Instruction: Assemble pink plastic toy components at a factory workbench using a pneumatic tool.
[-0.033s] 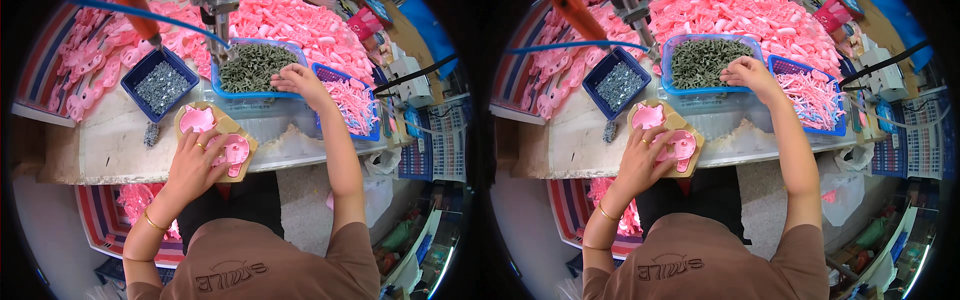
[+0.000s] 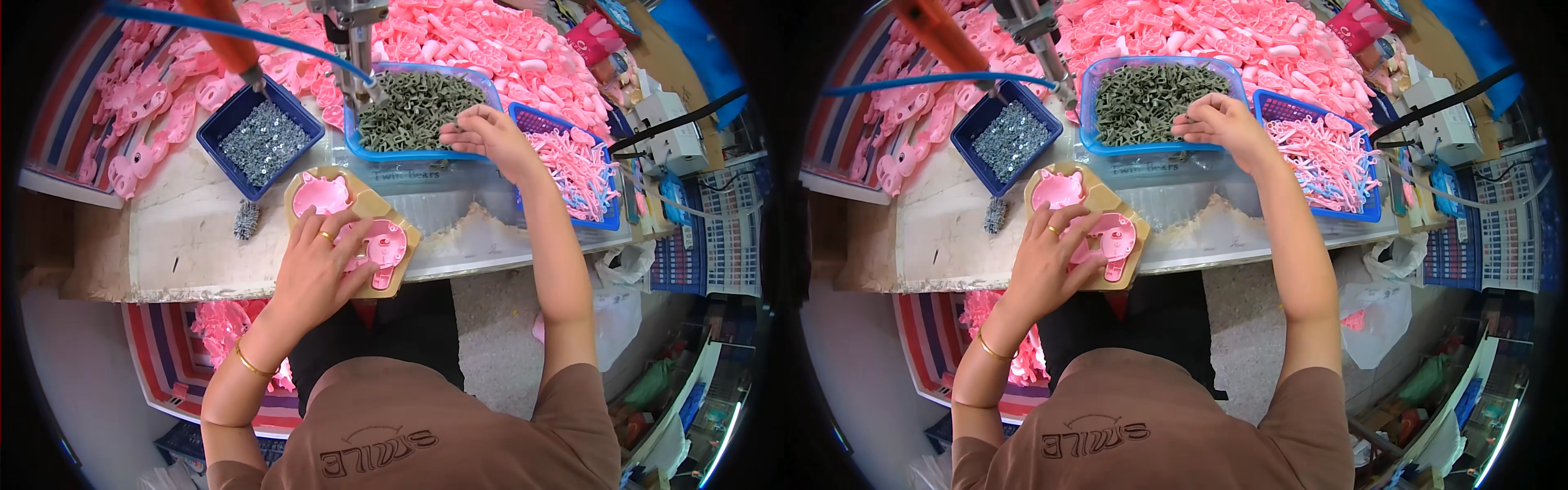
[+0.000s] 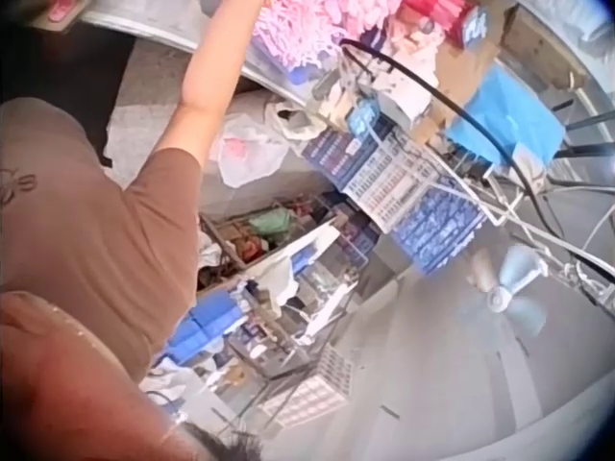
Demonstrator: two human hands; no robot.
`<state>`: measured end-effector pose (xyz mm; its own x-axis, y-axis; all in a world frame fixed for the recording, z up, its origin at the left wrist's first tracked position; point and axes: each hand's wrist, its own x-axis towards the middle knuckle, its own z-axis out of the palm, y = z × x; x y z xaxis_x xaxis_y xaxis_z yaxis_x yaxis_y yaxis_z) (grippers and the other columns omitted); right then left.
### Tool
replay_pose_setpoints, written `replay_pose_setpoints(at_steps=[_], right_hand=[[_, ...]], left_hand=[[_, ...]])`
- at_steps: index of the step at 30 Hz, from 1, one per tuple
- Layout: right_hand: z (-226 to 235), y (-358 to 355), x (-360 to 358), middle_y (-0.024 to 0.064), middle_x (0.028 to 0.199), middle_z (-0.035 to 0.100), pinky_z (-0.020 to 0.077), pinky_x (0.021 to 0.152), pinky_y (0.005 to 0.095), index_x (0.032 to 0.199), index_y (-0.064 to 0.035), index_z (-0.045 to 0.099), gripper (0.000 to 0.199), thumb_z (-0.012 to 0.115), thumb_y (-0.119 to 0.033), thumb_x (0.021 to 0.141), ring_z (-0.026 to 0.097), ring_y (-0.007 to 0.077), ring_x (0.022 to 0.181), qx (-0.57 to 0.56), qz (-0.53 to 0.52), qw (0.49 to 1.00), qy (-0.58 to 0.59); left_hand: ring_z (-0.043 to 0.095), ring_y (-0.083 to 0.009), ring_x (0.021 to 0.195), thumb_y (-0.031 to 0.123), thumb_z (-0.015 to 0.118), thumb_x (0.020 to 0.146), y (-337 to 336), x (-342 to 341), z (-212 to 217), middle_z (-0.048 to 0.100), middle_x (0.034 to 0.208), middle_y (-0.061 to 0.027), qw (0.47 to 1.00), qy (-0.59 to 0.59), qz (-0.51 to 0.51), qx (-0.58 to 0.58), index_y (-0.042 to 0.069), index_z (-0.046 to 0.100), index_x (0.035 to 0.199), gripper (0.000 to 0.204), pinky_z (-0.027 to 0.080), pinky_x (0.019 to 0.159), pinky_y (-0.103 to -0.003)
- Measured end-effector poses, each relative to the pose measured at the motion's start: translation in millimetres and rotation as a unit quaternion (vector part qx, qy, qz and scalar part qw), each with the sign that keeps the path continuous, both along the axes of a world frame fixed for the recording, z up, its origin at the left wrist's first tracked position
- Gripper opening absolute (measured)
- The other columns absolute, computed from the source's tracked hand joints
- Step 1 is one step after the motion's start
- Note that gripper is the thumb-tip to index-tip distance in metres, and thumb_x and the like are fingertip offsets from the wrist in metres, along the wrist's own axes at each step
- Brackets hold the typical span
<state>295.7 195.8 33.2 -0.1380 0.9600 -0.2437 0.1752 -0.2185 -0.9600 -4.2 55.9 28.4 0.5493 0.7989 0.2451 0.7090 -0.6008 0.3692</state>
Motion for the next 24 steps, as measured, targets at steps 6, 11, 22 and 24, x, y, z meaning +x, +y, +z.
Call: replay_pose_setpoints(at_steps=[6,11,22,24], right_hand=[[13,-43,-16,0.0073,0.094,0.071,0.0542,0.072,0.0244,0.106,-0.0054,0.062,0.014,0.064,-0.015,0.096,0.068,0.0119,0.08,-0.077,0.085,0.984,0.136],[8,-75,-44,0.0043,0.092,0.069,0.0537,0.073,0.0237,0.101,-0.0034,0.063,0.02,0.075,-0.005,0.085,0.067,0.009,0.082,0.016,0.116,0.987,0.109],[13,-118,-63,0.0066,0.094,0.069,0.0546,0.079,0.0318,0.101,-0.0025,0.062,0.023,0.075,-0.011,0.084,0.07,0.0169,0.089,0.253,0.092,0.953,-0.136],[18,-108,-30,0.0078,0.093,0.069,0.0547,0.079,0.0318,0.1,-0.002,0.064,0.02,0.074,-0.011,0.084,0.07,0.0183,0.087,0.213,0.06,0.962,-0.16]], left_hand=[[0.056,-0.0328,0.1,0.02,0.069,0.087,11,19,8,0.062,0.114,-0.013,0.99,-0.141,0.016,-0.016,0.005,0.062,0.123,0.04,0.047,0.089,-0.043],[0.065,-0.0278,0.094,0.018,0.065,0.094,18,36,8,0.068,0.106,-0.0132,0.954,-0.264,0.042,-0.133,0.001,0.063,0.121,0.032,0.052,0.083,-0.037],[0.067,-0.0124,0.088,0.01,0.062,0.097,22,46,-19,0.068,0.099,-0.0062,0.842,-0.431,0.115,-0.305,-0.002,0.063,0.108,0.016,0.055,0.079,-0.026],[0.066,-0.0135,0.095,0.007,0.057,0.099,20,38,-17,0.064,0.109,-0.0077,0.804,-0.487,0.085,-0.329,-0.002,0.059,0.109,0.014,0.056,0.086,-0.029]])
